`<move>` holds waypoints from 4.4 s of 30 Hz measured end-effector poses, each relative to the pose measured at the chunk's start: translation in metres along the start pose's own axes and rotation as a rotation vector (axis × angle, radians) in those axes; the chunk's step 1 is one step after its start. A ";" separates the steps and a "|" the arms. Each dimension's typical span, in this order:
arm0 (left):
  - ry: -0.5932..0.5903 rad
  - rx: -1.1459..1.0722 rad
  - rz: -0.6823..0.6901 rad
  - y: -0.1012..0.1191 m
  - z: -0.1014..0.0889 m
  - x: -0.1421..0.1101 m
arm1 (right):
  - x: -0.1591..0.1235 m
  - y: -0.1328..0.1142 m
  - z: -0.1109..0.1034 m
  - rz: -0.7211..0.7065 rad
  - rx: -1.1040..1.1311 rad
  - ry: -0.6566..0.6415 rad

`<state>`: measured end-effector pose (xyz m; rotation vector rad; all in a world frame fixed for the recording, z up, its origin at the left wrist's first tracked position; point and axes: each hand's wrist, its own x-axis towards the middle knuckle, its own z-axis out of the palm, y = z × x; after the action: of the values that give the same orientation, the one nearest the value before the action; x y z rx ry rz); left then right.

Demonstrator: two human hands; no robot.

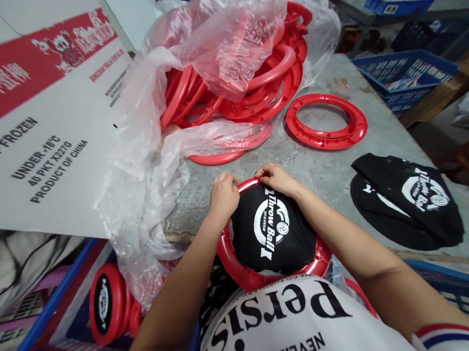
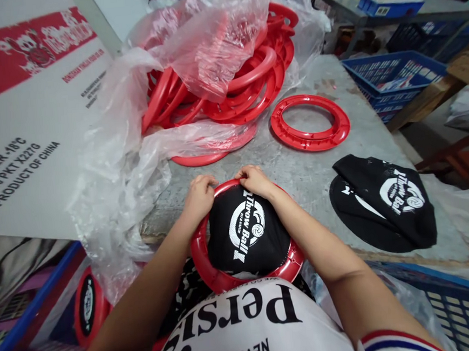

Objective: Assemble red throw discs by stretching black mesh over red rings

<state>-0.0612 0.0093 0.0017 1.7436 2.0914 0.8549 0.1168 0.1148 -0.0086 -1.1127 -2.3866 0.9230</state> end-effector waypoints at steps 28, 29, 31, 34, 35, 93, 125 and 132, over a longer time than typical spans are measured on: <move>-0.074 -0.140 -0.177 0.003 0.013 -0.004 | 0.015 -0.007 0.013 -0.138 0.051 -0.209; -0.076 -0.136 -0.177 0.003 0.013 -0.004 | 0.014 -0.007 0.013 -0.134 0.044 -0.206; -0.080 -0.133 -0.181 0.004 0.012 -0.004 | 0.014 -0.008 0.013 -0.123 0.025 -0.200; -0.079 -0.126 -0.187 0.004 0.013 -0.004 | 0.013 -0.007 0.014 -0.121 0.006 -0.201; -0.077 -0.121 -0.189 0.005 0.013 -0.004 | 0.014 -0.007 0.014 -0.122 0.003 -0.201; -0.185 0.319 0.070 0.023 0.009 -0.017 | -0.087 0.015 0.001 0.247 -0.282 0.137; -0.213 0.258 0.111 0.041 0.010 -0.014 | -0.083 0.014 -0.003 0.215 -0.174 0.148; -0.182 0.267 0.114 0.039 0.014 0.001 | -0.081 0.009 -0.009 0.243 -0.186 0.095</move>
<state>-0.0220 0.0177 0.0144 2.0078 2.0773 0.4381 0.1781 0.0603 -0.0115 -1.5091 -2.3322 0.7118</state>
